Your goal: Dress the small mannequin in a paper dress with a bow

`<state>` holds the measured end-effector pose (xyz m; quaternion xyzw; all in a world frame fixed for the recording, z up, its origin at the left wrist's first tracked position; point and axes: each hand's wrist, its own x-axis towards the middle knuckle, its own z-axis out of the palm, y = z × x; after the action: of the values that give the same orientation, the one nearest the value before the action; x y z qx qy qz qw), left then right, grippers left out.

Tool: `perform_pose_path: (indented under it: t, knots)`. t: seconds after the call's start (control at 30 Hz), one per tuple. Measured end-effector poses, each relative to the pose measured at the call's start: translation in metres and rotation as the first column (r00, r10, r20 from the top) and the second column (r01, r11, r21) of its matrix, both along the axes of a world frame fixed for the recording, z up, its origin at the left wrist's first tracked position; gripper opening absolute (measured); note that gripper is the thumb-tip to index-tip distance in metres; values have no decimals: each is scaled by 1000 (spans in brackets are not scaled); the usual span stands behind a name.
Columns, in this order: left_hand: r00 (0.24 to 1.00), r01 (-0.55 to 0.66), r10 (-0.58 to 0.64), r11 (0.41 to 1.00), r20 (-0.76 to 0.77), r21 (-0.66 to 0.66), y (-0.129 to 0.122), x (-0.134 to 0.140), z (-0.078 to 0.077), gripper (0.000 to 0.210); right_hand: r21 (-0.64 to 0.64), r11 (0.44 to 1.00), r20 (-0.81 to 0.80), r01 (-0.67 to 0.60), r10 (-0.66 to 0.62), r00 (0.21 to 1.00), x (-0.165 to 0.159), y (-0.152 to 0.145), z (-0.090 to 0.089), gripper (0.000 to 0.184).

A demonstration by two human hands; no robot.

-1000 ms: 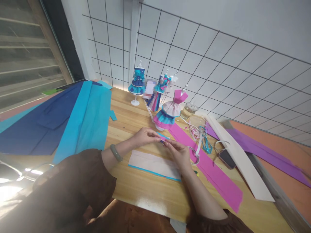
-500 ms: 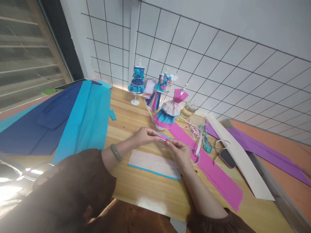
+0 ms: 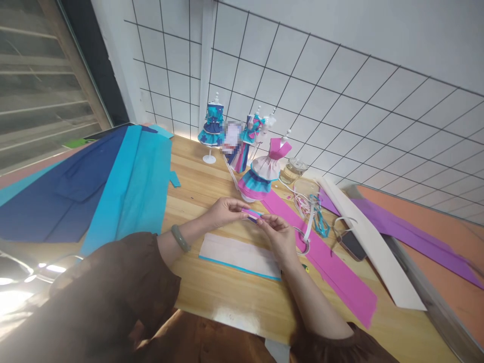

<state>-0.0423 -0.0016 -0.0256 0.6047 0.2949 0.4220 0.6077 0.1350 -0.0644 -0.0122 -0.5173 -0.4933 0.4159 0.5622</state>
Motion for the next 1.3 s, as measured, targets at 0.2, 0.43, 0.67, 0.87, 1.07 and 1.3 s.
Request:
perform_pose_path:
  t: [0.2, 0.43, 0.67, 0.87, 1.07, 1.3]
  knots:
    - [999, -23, 25, 998, -30, 66, 1, 0, -3, 40, 45, 999, 98, -14, 9, 995, 0, 0, -1, 28]
    - [999, -15, 17, 996, -31, 88, -1, 1, 1, 36, 95, 995, 257, 10, -34, 966, 4, 2, -7, 29]
    - [998, -25, 32, 993, -56, 115, -3, 0, 4, 34, 219, 974, 426, -48, -51, 903, 6, 2, -6, 25]
    - [974, -71, 116, 972, -195, 226, -4, -2, 5, 31, 254, 963, 454, -93, -34, 890, 8, 4, -7, 21]
    - [949, -68, 173, 929, -264, 365, -4, -5, 8, 25, 271, 955, 497, -118, -34, 867, 9, 6, -6, 20]
    - [945, -61, 181, 916, -272, 397, -2, -5, 7, 21, 298, 944, 538, -142, -43, 842, 9, 5, -5, 19]
